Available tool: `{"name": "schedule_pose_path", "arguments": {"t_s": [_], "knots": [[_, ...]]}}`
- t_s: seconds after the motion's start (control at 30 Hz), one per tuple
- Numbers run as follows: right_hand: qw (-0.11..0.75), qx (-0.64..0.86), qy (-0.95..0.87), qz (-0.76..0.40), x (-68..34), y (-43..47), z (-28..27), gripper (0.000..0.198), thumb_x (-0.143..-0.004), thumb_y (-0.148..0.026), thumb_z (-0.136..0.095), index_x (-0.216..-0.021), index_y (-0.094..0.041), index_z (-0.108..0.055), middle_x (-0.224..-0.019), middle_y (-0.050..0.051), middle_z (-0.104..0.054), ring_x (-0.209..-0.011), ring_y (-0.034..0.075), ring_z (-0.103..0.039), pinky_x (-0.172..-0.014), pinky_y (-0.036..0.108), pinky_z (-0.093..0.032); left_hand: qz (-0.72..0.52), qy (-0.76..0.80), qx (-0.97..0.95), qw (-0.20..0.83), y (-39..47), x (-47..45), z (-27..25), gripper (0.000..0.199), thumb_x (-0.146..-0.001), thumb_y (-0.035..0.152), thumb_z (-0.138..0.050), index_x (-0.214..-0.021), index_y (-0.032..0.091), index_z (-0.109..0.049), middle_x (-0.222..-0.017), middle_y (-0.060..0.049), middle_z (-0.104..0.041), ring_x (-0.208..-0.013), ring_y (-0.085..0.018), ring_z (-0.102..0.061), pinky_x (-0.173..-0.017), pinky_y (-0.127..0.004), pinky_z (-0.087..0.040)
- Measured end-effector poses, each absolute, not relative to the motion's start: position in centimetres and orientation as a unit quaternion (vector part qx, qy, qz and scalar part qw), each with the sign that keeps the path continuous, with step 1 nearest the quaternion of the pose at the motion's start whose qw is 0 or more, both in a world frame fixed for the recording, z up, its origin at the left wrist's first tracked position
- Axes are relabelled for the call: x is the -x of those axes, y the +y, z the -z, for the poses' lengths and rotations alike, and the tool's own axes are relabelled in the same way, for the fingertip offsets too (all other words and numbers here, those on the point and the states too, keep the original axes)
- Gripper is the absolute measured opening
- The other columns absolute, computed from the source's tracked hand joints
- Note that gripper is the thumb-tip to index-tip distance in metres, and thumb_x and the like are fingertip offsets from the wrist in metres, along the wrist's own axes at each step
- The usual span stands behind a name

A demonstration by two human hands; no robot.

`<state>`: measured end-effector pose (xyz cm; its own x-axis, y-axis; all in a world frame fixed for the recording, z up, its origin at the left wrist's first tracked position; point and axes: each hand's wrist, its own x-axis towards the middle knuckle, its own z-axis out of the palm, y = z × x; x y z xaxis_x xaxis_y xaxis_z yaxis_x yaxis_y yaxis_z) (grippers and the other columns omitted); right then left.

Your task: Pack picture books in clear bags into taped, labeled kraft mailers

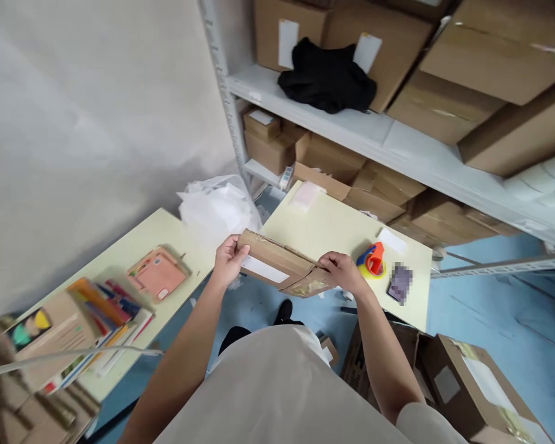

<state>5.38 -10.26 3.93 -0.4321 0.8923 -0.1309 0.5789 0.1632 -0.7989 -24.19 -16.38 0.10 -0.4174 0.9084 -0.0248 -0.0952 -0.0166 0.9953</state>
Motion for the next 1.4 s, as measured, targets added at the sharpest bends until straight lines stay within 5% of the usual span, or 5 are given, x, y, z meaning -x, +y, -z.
{"name": "schedule_pose_path", "arguments": {"t_s": [0.53, 0.67, 0.87, 1.13, 1.4], "knots": [[0.258, 0.655, -0.657, -0.271, -12.6, -3.5, -3.7, 0.024, -0.089, -0.033, -0.042, -0.078, -0.021, -0.060, -0.070, 0.003, -0.063, -0.068, 0.018, -0.058, -0.065, 0.028, -0.042, -0.491, 0.558, -0.524, 0.416, -0.4, 15.3, 1.2, 0.031, -0.075, 0.042, -0.064, -0.095, 0.019, -0.062, -0.092, -0.005, -0.065, -0.086, -0.019, -0.061, -0.077, -0.027, -0.046], [0.220, 0.683, -0.661, -0.220, -12.7, -0.5, -3.8, 0.026, -0.091, -0.030, -0.039, -0.080, -0.021, -0.060, -0.078, 0.006, -0.066, -0.073, 0.019, -0.059, -0.069, 0.029, -0.042, -0.393, 0.570, -0.585, 0.422, 3.7, 15.0, 0.9, 0.021, -0.075, 0.039, -0.063, -0.082, 0.020, -0.065, -0.080, -0.005, -0.068, -0.075, -0.019, -0.062, -0.066, -0.026, -0.045], [0.137, 0.673, -0.711, -0.153, -13.1, 3.5, -2.6, 0.026, -0.095, -0.024, -0.038, -0.088, -0.019, -0.062, -0.091, 0.008, -0.068, -0.084, 0.019, -0.060, -0.075, 0.028, -0.041, -0.121, 0.578, -0.765, 0.257, 7.9, 15.3, -2.2, 0.029, -0.081, 0.036, -0.050, -0.059, 0.019, -0.060, -0.063, -0.005, -0.065, -0.065, -0.019, -0.059, -0.059, -0.028, -0.036], [0.061, 0.616, -0.784, -0.055, -13.1, 4.9, -0.4, 0.028, -0.097, -0.023, -0.038, -0.089, -0.017, -0.064, -0.088, 0.008, -0.066, -0.084, 0.020, -0.058, -0.081, 0.032, -0.036, 0.040, 0.557, -0.798, 0.228, 7.5, 12.3, -1.6, 0.022, -0.081, 0.024, -0.043, -0.083, 0.017, -0.064, -0.084, -0.012, -0.069, -0.080, -0.026, -0.065, -0.062, -0.030, -0.042], [0.242, 0.683, -0.689, 0.019, -13.9, 2.6, 1.1, 0.046, -0.092, -0.045, -0.045, -0.128, -0.017, -0.047, -0.132, 0.018, -0.045, -0.121, 0.032, -0.042, -0.101, 0.050, -0.030, 0.015, 0.645, -0.735, 0.209, 6.4, 9.8, -0.2, 0.024, -0.085, 0.020, -0.040, -0.093, 0.015, -0.062, -0.085, -0.014, -0.070, -0.083, -0.028, -0.067, -0.069, -0.032, -0.046]]}}
